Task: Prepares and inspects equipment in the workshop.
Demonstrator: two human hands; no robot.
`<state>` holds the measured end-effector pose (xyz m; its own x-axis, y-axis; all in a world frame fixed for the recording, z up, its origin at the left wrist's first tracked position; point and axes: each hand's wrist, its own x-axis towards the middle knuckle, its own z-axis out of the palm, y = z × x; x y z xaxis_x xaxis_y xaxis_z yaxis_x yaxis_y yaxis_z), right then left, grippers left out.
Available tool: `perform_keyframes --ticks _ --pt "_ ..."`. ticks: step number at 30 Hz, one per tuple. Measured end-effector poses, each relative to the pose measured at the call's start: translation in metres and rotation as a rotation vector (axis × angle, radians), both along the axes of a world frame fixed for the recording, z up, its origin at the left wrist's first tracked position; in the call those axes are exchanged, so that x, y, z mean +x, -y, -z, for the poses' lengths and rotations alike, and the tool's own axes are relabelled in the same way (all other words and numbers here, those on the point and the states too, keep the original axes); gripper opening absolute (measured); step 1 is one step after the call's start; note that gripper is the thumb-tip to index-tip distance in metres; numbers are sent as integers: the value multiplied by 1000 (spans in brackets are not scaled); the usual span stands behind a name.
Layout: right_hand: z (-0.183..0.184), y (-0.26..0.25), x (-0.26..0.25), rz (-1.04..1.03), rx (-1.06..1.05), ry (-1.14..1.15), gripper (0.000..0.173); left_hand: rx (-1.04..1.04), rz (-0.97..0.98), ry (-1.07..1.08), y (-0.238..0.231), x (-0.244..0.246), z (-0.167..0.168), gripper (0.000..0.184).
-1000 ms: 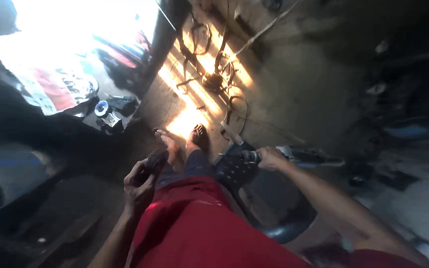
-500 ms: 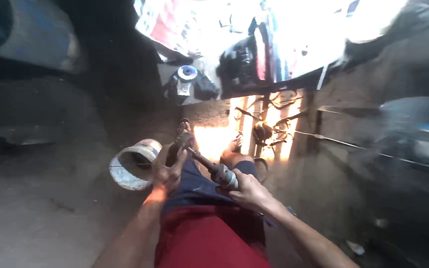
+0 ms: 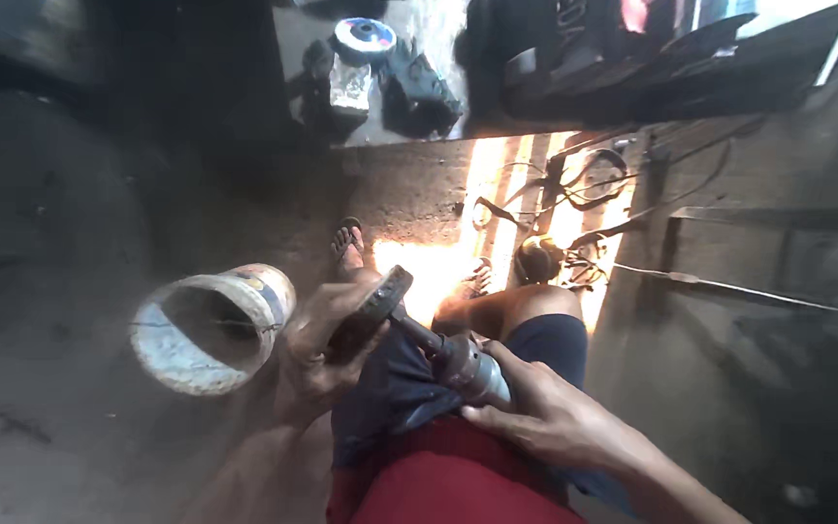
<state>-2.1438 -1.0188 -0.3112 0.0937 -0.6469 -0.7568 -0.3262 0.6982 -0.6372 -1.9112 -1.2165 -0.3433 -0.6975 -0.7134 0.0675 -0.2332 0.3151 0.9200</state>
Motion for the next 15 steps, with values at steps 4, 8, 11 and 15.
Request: perform_keyframes --ticks 4,8,11,15 --pt "-18 -29 33 -21 -112 65 56 13 -43 -40 -36 34 -22 41" --pt "-34 -53 82 -28 -125 62 58 -31 -92 -65 -68 71 -42 40" --pt "-21 -68 116 -54 -119 9 59 -52 -81 -46 -84 105 -32 36" --pt "6 -90 140 -84 -98 -37 62 -14 -118 -64 -113 139 3 35"
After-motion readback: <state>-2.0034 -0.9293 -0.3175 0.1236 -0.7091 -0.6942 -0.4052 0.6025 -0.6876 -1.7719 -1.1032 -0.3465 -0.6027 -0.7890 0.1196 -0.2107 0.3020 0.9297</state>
